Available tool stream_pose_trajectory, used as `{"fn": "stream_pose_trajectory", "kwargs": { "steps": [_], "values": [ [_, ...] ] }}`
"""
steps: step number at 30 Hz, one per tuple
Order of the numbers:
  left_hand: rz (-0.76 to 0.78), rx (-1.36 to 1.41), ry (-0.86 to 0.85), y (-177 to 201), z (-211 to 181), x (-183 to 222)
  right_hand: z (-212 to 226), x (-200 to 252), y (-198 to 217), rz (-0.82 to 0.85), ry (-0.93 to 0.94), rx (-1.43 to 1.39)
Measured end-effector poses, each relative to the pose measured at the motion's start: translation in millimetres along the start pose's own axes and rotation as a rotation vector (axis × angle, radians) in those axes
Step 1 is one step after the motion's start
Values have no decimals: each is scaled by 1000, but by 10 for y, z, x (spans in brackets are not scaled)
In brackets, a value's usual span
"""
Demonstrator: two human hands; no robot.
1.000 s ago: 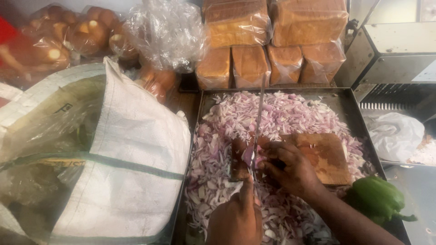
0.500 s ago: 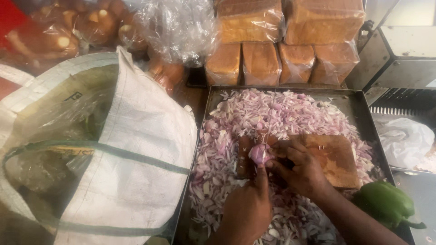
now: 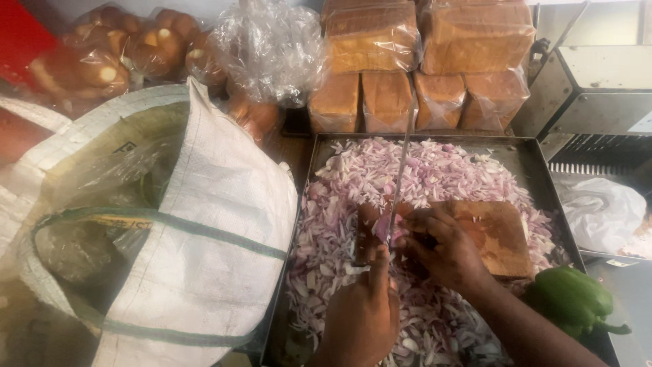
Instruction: The person chops onions and a green bell pepper on a wooden cutting board using a knife.
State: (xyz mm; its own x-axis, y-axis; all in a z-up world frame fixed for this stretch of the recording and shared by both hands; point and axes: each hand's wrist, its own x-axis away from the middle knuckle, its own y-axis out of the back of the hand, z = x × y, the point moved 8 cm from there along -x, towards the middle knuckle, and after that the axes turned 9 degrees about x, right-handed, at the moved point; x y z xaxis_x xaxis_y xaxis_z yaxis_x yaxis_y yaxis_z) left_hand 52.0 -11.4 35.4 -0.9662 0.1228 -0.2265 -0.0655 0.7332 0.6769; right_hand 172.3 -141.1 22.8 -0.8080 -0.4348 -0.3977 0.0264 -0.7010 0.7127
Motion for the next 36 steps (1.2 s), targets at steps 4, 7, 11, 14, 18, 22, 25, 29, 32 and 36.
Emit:
{"fn": "stream_pose_trajectory", "kwargs": {
  "steps": [4,7,11,14,18,22,25,29,32,36],
  "values": [
    [48,-6,56,-30,7,-15,-8,4,12,-11,-18,-6],
    [68,-10,92,-23,-7,4,-86,-2,-27,14,-85,-30],
    [94,-52,138,-98,5,-6,-29,4,17,-43,28,-3],
    [154,-146,163,-248,113,119,-55,-2,-22,-11,-30,37],
    [300,77,-44,-388,198,412,-24,-25,-9,-9,16,3],
    [389,26,153,-366,335,191,-124,-38,-94,59,-65,8],
    [437,-8,279,-374,333,41,-108,-26,-61,9,8,1],
    [201,-76,83,-338,208,-204,-34,-18,-10,-41,121,27],
    [175,29,116,-343,270,-146,-9,18,-18,-49,92,73],
    [56,39,14,-221,196,-63,-86,30,-29,-23,-34,2]
  ]
}}
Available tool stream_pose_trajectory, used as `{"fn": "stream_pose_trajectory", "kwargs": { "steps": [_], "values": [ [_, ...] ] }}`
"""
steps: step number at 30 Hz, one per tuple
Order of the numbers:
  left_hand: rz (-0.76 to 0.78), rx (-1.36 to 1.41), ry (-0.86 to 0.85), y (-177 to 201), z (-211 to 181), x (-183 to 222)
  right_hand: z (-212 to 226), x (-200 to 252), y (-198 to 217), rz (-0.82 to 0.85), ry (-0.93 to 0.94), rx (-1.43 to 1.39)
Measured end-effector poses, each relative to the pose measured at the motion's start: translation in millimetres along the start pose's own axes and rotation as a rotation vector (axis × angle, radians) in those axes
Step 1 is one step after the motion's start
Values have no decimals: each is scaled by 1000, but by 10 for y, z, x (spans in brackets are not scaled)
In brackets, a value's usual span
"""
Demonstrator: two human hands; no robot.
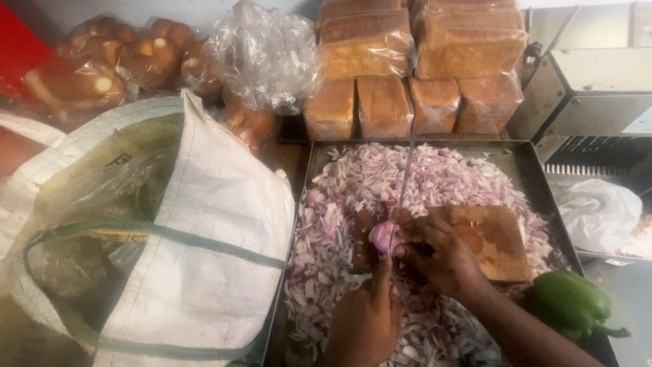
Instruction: The person chops onions and a green bell pepper on a wooden cutting board using a knife.
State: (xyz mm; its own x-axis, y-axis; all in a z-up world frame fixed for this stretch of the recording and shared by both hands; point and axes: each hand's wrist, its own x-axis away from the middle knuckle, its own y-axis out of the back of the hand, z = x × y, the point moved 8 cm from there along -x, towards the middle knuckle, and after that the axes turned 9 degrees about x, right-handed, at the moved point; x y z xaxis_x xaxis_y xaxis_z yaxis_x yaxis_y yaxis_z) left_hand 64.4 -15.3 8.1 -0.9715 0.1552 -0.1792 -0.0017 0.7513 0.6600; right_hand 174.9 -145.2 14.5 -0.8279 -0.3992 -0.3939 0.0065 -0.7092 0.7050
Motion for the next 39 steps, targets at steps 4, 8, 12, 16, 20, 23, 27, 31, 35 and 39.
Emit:
{"fn": "stream_pose_trajectory", "kwargs": {
  "steps": [4,8,12,16,20,23,27,31,35,39],
  "values": [
    [32,14,97,43,-1,89,-46,-5,-43,36,-48,-11],
    [-5,-28,75,172,-138,67,5,-2,-12,7,23,-10],
    [112,-24,213,204,-128,95,50,-11,-13,21,2,-29],
    [61,30,146,246,-185,165,-12,-20,-28,56,-94,0],
    [57,-13,146,194,-144,192,39,-28,-2,20,6,17],
    [7,28,113,202,-182,210,-18,-17,-43,60,-70,15],
    [38,59,122,179,-164,182,-41,-12,-62,83,-93,16],
    [44,46,161,142,-103,224,43,-8,11,13,5,-4],
    [136,8,167,52,-9,294,-42,-10,-55,64,-83,-14],
    [276,-12,227,-6,48,294,-49,-25,-63,47,-37,-31]
  ]
}}
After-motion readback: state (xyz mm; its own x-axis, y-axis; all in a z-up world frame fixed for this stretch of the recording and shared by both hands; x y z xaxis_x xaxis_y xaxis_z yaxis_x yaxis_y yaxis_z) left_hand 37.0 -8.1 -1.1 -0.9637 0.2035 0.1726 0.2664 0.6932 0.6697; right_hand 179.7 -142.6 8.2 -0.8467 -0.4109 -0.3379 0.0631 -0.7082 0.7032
